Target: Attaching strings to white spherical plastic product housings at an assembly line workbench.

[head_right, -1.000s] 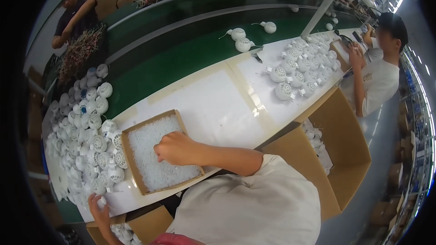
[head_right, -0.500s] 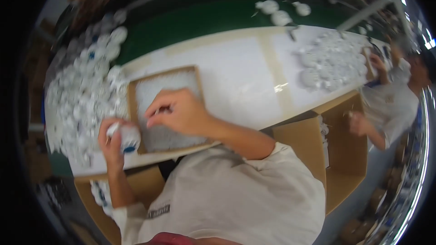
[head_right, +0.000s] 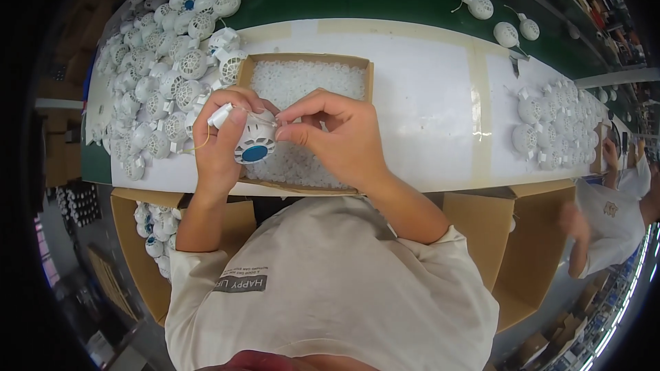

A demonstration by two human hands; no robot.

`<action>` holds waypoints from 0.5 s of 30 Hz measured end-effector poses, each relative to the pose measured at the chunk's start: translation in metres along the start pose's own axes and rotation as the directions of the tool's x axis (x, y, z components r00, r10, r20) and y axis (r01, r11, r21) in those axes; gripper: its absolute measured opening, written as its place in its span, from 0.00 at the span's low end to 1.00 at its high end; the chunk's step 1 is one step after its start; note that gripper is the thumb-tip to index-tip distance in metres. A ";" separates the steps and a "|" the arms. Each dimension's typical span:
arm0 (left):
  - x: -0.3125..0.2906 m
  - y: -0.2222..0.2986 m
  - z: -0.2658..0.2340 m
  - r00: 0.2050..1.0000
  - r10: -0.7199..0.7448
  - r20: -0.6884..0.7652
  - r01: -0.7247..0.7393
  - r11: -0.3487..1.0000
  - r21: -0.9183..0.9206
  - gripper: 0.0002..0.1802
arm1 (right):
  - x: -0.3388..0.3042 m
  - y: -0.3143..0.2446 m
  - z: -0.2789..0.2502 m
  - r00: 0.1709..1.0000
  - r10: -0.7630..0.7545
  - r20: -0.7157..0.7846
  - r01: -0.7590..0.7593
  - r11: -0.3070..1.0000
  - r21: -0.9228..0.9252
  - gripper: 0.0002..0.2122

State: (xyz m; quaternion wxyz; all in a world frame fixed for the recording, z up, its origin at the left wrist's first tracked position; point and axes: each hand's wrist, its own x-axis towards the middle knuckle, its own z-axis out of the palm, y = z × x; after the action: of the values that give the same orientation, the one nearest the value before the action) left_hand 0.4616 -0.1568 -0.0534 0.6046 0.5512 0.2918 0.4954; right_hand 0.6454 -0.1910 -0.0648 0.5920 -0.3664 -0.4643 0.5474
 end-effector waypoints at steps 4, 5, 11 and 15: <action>-0.005 -0.005 -0.004 0.999 0.016 -0.040 -0.015 0.999 0.030 0.05 | 0.005 0.006 0.014 1.000 0.023 -0.004 -0.022 0.985 0.168 0.08; -0.006 -0.006 -0.004 0.998 0.010 -0.059 -0.009 1.000 0.019 0.05 | 0.006 0.007 0.016 1.000 0.025 -0.002 -0.024 0.985 0.171 0.08; -0.010 -0.018 -0.009 0.964 0.232 -0.130 -0.192 0.945 0.265 0.05 | 0.002 0.018 0.024 0.995 -0.002 -0.103 0.035 0.949 0.315 0.08; -0.010 -0.020 -0.003 0.961 0.140 -0.237 -0.119 0.988 0.101 0.05 | 0.003 0.020 0.026 0.989 -0.035 -0.145 0.082 0.938 0.336 0.09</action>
State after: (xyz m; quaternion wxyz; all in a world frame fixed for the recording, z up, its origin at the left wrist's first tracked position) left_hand 0.4614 -0.1628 -0.0748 0.5065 0.5296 0.3481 0.5846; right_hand 0.6148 -0.1870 -0.0756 0.6929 -0.2810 -0.3317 0.5752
